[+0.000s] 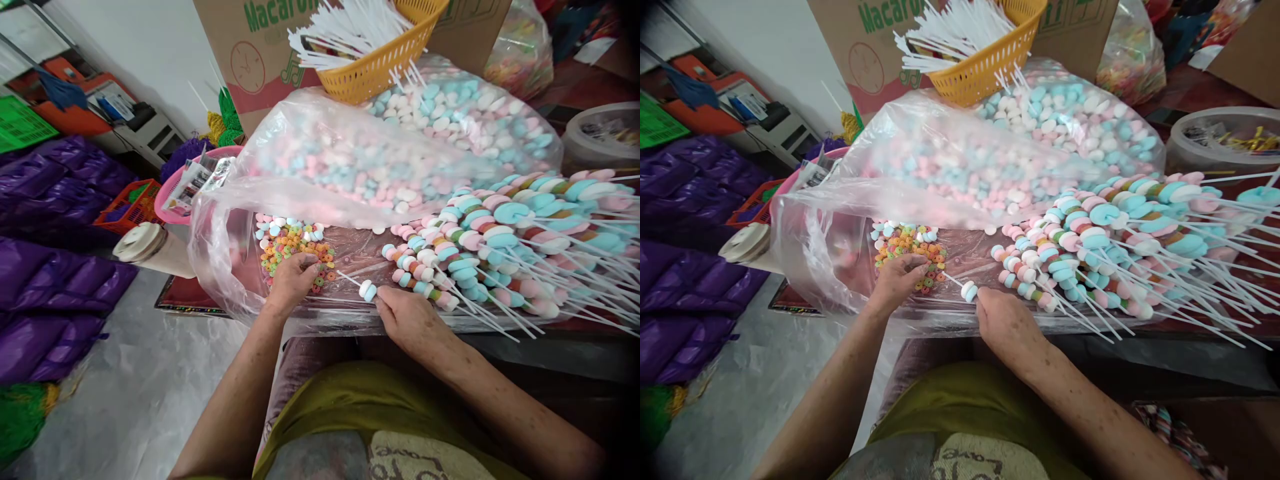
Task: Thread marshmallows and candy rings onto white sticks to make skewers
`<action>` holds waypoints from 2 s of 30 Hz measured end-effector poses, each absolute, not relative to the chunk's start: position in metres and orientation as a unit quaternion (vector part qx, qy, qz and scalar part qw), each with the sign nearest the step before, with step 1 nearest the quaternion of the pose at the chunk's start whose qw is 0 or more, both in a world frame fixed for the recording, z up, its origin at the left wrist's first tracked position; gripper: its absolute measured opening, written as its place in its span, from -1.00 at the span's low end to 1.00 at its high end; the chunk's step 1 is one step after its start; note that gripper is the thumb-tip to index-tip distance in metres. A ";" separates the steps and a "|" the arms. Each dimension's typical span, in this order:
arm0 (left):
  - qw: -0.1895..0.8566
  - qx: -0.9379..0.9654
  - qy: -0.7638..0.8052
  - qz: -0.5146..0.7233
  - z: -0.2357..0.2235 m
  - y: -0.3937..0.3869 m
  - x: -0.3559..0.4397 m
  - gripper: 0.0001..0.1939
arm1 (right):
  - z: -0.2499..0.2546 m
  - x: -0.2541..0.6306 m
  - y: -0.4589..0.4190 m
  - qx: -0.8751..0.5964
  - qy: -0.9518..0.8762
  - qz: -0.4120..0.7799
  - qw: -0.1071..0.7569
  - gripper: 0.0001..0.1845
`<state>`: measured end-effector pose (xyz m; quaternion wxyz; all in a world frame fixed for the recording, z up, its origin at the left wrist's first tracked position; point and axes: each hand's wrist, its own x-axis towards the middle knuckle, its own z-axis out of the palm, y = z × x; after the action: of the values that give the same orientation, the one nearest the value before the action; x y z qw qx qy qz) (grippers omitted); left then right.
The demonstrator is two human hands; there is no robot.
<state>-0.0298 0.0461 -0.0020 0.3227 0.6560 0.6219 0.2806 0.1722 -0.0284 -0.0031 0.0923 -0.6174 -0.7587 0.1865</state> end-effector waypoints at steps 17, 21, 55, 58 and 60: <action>0.632 0.529 0.486 0.291 0.027 0.020 -0.022 -0.70 | -0.001 0.168 -0.043 -0.528 -0.748 0.268 0.300 -0.70; 0.264 0.746 0.581 0.188 0.022 0.047 -0.009 -0.84 | -0.004 0.180 -0.038 -0.580 -0.711 0.275 0.286 -0.67; 0.642 0.326 0.482 0.500 0.012 0.029 -0.016 -0.68 | 0.013 0.166 -0.043 -0.645 -0.745 0.121 0.117 -0.78; 0.645 0.316 0.484 0.500 0.013 0.028 -0.015 -0.68 | 0.019 0.165 -0.043 -0.644 -0.750 0.120 0.091 -0.78; 0.652 0.325 0.468 0.499 0.014 0.027 -0.013 -0.70 | 0.024 0.161 -0.041 -0.643 -0.753 0.130 0.057 -0.79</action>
<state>-0.0128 0.0271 0.0142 0.6524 0.3251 0.4683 0.4994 0.1613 -0.0409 0.0236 0.0575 -0.6427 -0.7529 0.1297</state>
